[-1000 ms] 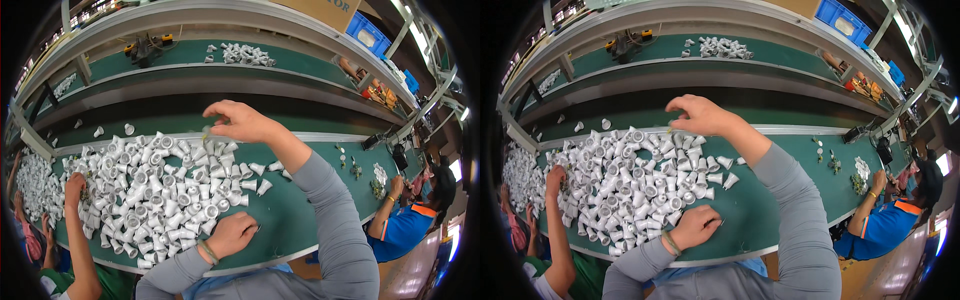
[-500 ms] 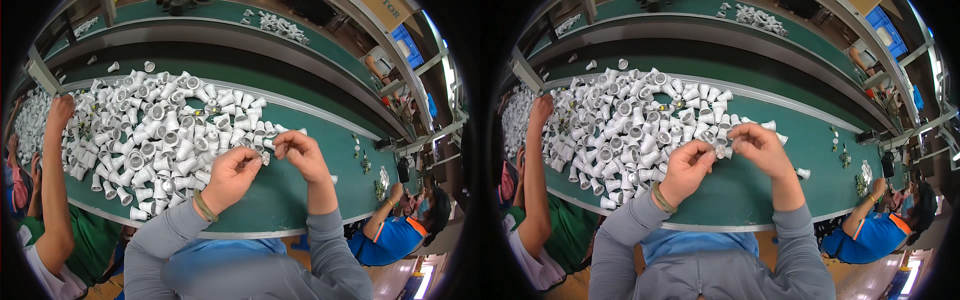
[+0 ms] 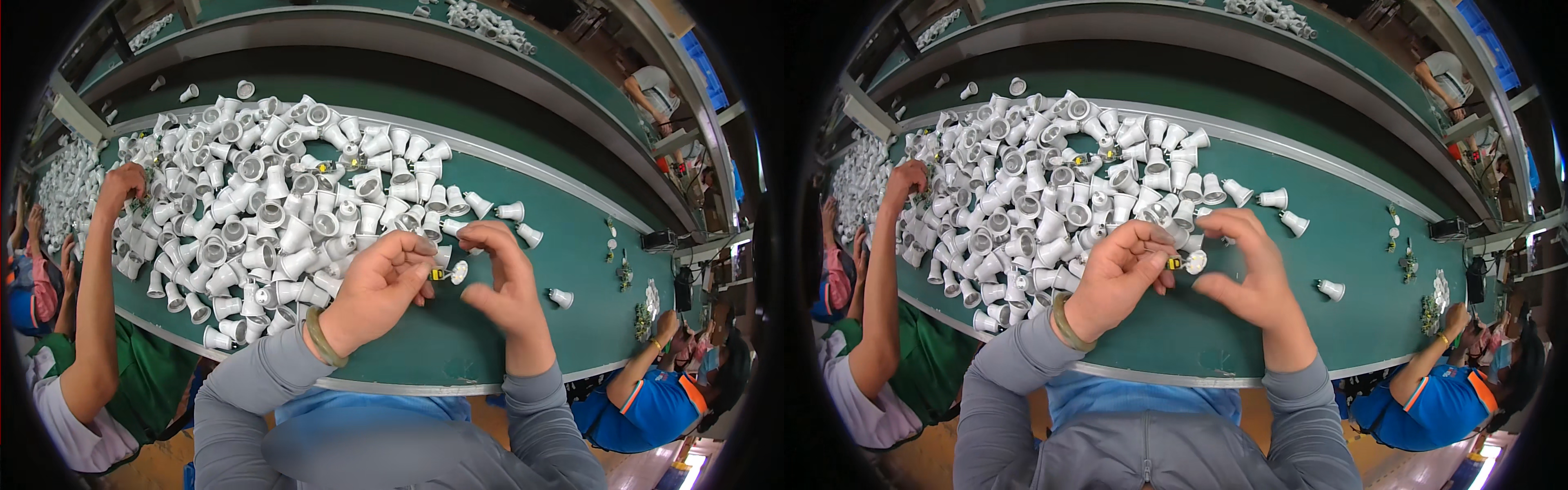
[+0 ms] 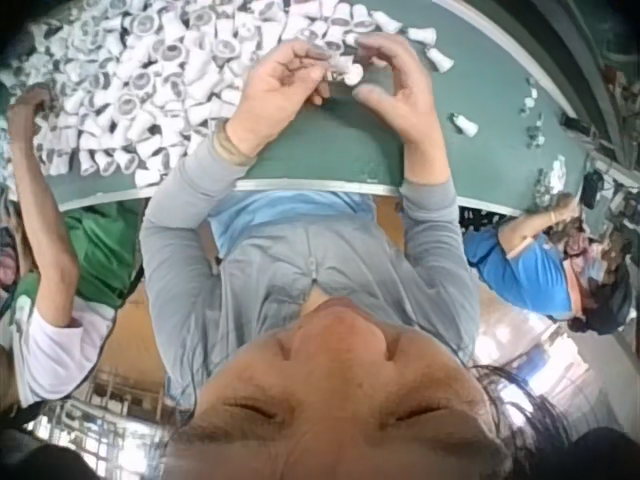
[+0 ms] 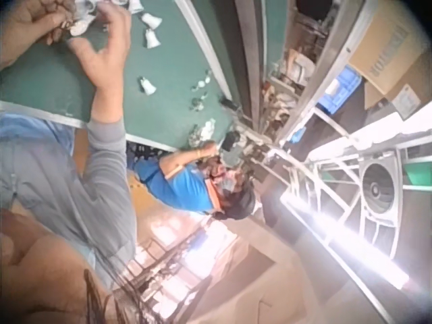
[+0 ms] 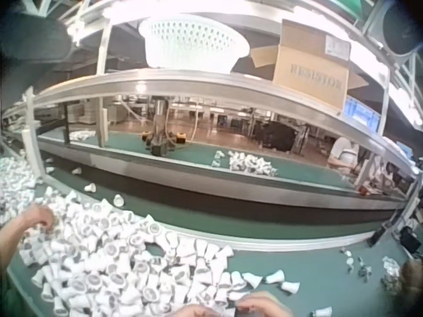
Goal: The person assembles LED light bulbs along a conveyor table by picking up circuit modules and inserting them into bulb housings by hand.
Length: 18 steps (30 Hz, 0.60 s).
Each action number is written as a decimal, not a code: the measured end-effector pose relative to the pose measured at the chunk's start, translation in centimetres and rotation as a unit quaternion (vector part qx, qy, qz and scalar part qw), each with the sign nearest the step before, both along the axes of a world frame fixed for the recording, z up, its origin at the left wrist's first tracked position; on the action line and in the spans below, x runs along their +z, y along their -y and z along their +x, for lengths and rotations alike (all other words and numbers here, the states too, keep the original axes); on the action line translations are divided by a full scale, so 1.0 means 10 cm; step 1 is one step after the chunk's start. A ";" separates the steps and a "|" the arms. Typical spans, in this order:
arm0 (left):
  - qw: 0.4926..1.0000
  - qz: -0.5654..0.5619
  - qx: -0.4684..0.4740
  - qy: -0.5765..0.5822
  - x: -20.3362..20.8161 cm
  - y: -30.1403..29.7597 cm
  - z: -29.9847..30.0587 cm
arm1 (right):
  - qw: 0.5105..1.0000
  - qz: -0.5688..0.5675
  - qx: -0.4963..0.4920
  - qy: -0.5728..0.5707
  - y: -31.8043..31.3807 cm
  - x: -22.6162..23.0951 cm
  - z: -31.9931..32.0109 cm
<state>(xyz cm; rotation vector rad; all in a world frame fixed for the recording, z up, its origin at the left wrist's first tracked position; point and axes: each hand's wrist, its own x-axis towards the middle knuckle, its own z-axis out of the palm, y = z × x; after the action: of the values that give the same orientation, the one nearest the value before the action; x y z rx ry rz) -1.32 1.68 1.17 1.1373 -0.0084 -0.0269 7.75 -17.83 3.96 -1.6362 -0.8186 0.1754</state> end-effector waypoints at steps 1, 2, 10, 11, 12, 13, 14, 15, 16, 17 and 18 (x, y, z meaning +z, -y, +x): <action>1.000 0.000 -0.001 -0.006 0.02 0.02 -0.01 | 0.985 -0.054 0.003 0.166 -0.02 0.11 -0.01; 1.000 -0.004 -0.006 -0.004 0.03 0.05 -0.02 | 0.989 -0.049 0.000 0.139 -0.07 0.14 -0.11; 0.998 -0.038 -0.027 -0.046 0.03 0.01 0.00 | 0.951 -0.142 -0.063 0.269 -0.07 0.00 -0.13; 0.999 -0.019 -0.021 -0.045 0.04 0.02 0.00 | 0.950 -0.139 -0.061 0.273 -0.08 0.01 -0.13; 0.999 0.000 -0.015 -0.045 0.05 0.02 -0.01 | 0.950 -0.136 -0.059 0.276 -0.08 0.02 -0.14; 0.999 0.000 -0.015 -0.046 0.06 0.02 -0.02 | 0.950 -0.136 -0.059 0.275 -0.09 0.02 -0.14; 0.999 0.017 -0.012 -0.045 0.06 0.02 -0.02 | 0.950 -0.131 -0.060 0.277 -0.09 0.03 -0.14; 0.998 0.033 -0.011 -0.044 0.07 0.02 -0.02 | 0.949 -0.127 -0.064 0.281 -0.09 0.03 -0.14; 0.998 0.032 -0.012 -0.044 0.08 0.02 -0.03 | 0.949 -0.128 -0.064 0.280 -0.08 0.04 -0.14; 0.997 0.068 -0.013 -0.039 0.08 0.00 -0.03 | 0.947 -0.127 -0.060 0.288 -0.07 0.04 -0.14; 0.994 0.105 -0.012 -0.033 0.09 -0.01 -0.04 | 0.945 -0.125 -0.056 0.296 -0.07 0.04 -0.14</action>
<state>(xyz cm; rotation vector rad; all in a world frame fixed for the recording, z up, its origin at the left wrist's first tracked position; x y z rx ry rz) -1.71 1.80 2.06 1.3466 0.0396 -0.0883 6.39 -17.16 4.35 -2.0063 -1.1857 -0.3241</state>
